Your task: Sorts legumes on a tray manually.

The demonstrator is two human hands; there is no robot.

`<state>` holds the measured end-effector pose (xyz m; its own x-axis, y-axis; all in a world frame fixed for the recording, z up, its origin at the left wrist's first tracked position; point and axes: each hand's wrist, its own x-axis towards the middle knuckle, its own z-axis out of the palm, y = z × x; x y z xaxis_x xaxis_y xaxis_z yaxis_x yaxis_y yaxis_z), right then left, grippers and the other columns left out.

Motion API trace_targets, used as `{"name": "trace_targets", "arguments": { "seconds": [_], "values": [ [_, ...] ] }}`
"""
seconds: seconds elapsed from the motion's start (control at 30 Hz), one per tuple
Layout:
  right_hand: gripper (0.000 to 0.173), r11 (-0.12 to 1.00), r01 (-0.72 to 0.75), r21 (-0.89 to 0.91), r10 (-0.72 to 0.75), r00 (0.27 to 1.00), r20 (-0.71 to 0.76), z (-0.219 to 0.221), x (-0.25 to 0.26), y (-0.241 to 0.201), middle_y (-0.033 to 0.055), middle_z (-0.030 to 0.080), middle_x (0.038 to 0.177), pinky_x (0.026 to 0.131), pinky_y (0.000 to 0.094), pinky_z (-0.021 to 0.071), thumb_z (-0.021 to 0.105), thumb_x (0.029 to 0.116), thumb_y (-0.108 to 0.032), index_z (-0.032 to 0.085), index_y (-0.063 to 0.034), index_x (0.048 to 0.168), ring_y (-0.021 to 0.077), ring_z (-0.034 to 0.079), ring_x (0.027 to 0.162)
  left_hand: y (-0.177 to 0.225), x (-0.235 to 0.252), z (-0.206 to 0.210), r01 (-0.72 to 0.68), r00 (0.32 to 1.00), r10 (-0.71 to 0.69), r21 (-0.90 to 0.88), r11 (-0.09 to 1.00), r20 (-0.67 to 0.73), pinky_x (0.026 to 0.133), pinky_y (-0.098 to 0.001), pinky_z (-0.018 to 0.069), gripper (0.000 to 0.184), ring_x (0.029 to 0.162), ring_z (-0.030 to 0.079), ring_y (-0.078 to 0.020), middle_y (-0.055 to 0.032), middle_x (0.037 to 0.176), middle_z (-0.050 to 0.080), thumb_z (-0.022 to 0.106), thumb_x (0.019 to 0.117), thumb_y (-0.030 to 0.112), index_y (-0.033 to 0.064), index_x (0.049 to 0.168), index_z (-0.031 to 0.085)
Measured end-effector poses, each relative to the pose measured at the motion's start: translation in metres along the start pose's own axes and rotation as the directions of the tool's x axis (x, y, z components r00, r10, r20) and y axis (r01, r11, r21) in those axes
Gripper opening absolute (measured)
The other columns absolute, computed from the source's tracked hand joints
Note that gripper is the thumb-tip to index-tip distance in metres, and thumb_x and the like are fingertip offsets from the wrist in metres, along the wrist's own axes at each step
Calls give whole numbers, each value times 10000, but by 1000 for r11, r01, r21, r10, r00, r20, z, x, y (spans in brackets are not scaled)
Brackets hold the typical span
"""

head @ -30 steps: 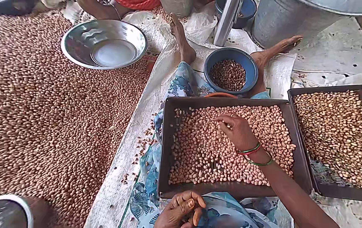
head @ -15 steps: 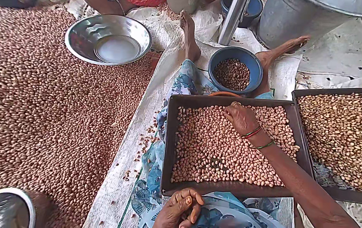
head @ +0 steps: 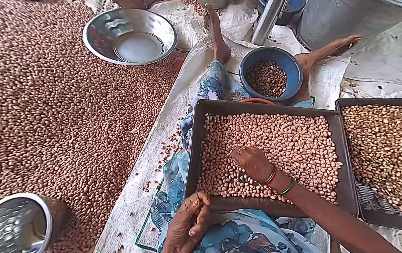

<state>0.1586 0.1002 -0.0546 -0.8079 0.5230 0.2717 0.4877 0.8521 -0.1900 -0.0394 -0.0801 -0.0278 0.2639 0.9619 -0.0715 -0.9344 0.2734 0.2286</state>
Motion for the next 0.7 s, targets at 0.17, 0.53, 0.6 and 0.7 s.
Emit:
{"name": "trace_targets", "arguments": {
  "seconds": [0.17,0.53,0.6,0.7],
  "values": [
    [151,998,12,67,-9,999,-39,4,-6,9,191,682,745,501,416,537,618,913,-63,710,19,825,330,693,610,12,1,4,-84,996,85,-52,995,5,556,-109,506,202,620,641,-5,28,791,680,594,1009,202,57,1085,713],
    [203,549,-625,555,331,772,543,-30,15,-8,98,666,918,730,250,462,589,1004,-104,720,30,1080,101,561,764,14,0,5,-176,981,164,-123,977,-101,552,-113,512,159,610,639,-7,27,777,671,610,994,165,50,1052,704],
    [245,760,-538,364,308,792,527,-29,16,-20,240,700,1037,880,454,519,584,1019,-123,735,46,1114,338,669,955,15,-1,5,-210,974,195,-138,968,-116,555,-118,516,152,617,643,-13,20,781,669,601,997,153,48,1051,697],
    [253,884,-405,232,271,850,451,-21,8,-32,293,685,1061,799,537,564,553,1028,-102,718,68,1118,446,703,956,17,0,5,-265,960,243,-168,950,-141,544,-123,510,136,602,636,-22,15,760,655,598,996,138,38,1034,682]
  ]
}}
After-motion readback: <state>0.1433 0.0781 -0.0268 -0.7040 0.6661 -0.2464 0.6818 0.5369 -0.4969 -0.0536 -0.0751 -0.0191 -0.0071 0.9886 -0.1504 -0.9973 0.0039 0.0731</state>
